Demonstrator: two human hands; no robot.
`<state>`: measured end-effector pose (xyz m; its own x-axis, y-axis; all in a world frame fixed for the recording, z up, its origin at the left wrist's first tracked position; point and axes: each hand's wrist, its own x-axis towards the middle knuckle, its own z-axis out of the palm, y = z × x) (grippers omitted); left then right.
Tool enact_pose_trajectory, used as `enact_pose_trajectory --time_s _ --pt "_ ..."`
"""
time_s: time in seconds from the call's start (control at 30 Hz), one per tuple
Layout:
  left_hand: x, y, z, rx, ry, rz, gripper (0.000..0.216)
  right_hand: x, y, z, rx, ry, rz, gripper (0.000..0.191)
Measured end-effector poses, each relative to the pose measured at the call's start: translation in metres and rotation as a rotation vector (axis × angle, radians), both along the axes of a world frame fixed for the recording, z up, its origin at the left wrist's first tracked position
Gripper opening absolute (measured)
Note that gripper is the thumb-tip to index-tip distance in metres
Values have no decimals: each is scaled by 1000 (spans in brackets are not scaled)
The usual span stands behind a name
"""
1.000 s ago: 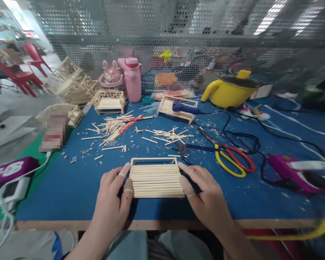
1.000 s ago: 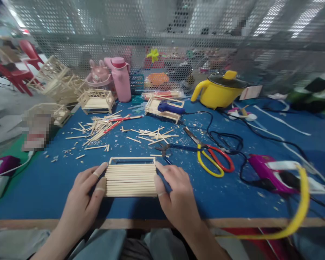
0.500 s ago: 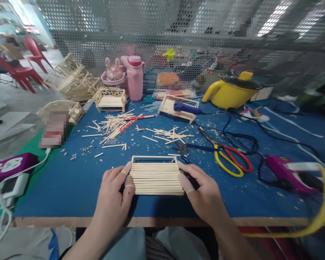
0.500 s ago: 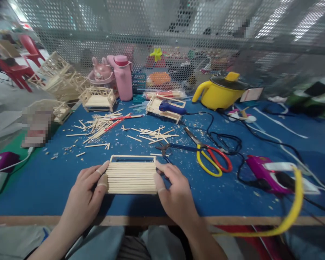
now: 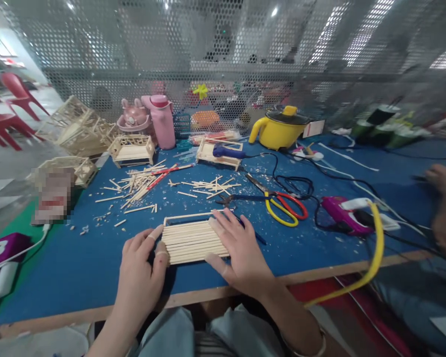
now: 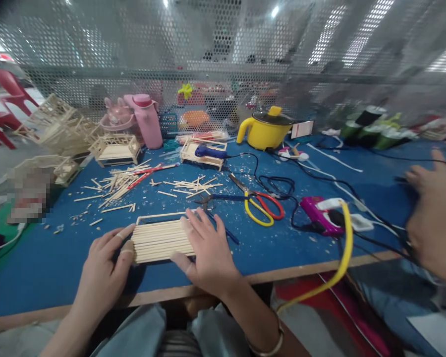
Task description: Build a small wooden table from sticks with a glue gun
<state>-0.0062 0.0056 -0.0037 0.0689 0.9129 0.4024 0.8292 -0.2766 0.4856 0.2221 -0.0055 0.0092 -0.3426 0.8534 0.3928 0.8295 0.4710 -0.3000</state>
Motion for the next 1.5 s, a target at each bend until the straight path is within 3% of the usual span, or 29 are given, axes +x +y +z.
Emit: enact_pose_trajectory --time_s 0.17,0.3,0.4,0.47,0.53,0.63,0.67,0.77,0.9,1.07,1.17,1.27,1.37,1.5 --pt "2 3 1 22 -3 -5 41 -4 3 5 -23 -59 0 53" --pt "-6 6 7 -51 -56 -43 36 -4 3 8 -25 -76 10 52" --pt "-18 5 15 -75 -239 64 39 -3 4 6 -19 -88 6 52" --pt "-19 3 22 17 -281 139 44 -3 4 5 -13 -86 0 52" --pt "-11 0 28 124 -117 31 46 -3 4 4 -10 -88 2 51" --pt "13 -1 31 165 298 -332 55 -3 4 5 -17 -100 13 52" --pt "22 0 30 160 383 -382 59 -3 4 6 -20 -103 14 52" --pt "38 3 25 136 493 -387 62 -2 3 8 -31 -99 11 52" --pt "38 7 21 120 495 -387 62 -4 0 2 -61 1 11 52" --pt "35 8 27 69 450 -418 61 -13 -10 -10 -60 434 -189 68" --pt "31 4 28 47 365 -406 63 -17 -13 -14 -142 639 -292 71" --pt "21 -5 19 35 125 -233 64 -18 -13 -15 -188 599 -310 67" --pt "13 -13 5 -111 -151 -52 64 -18 -13 -16 -184 491 -314 63" --pt "12 -17 -4 -255 -315 -31 61 -17 -14 -18 -182 429 -330 63"
